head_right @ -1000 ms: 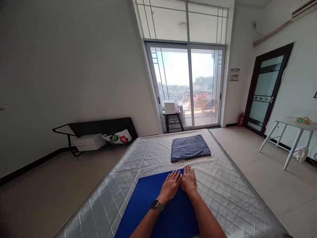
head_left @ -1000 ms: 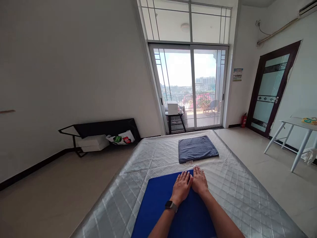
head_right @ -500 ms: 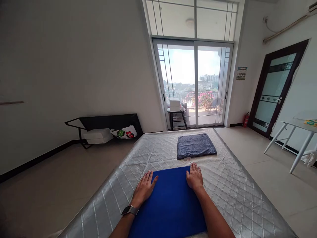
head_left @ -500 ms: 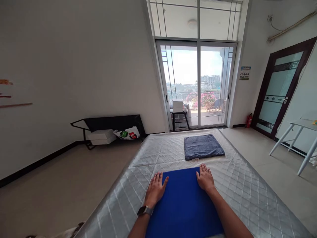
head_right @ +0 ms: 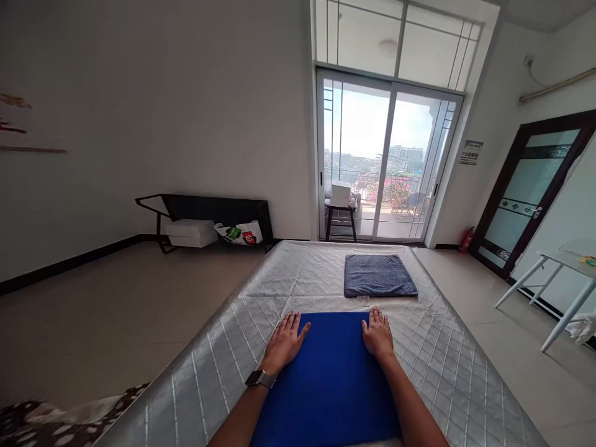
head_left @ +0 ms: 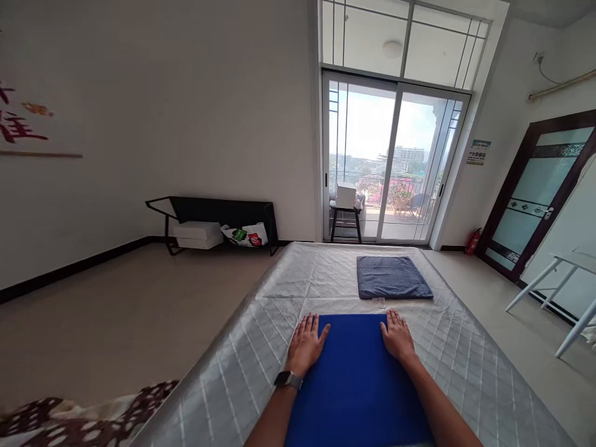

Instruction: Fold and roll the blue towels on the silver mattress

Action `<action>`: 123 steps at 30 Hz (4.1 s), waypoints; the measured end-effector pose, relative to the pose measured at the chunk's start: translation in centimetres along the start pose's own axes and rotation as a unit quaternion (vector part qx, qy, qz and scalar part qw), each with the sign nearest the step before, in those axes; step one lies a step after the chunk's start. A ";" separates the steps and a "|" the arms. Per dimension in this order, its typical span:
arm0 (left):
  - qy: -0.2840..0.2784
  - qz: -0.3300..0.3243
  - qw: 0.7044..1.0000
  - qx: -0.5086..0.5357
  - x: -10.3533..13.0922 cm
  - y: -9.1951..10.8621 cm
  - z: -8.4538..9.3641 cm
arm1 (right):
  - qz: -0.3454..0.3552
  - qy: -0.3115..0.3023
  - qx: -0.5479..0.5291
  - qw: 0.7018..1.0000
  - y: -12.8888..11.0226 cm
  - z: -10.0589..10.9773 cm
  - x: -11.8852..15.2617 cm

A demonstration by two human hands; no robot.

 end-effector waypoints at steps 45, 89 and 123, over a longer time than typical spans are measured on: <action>-0.061 0.050 0.996 -0.039 0.0 -2.8 -1.0 | 0.031 -0.016 -0.065 0.997 -0.7 -0.2 2.4; 0.002 -0.024 1.000 0.018 0.7 -0.8 -2.4 | 0.033 -0.017 -0.032 0.999 -0.6 0.1 2.7; -0.004 -0.001 1.000 -0.003 1.1 0.0 -0.8 | 0.029 -0.016 -0.038 0.999 -0.5 0.4 3.3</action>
Point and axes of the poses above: each hand's wrist, its own x-axis away from the middle knuckle, its own z-axis out of the back of the hand, y = z × x, the point moved 9 cm from there along -x, towards the middle knuckle, and after that the axes turned 3 degrees about -z, right-handed, at the moved point
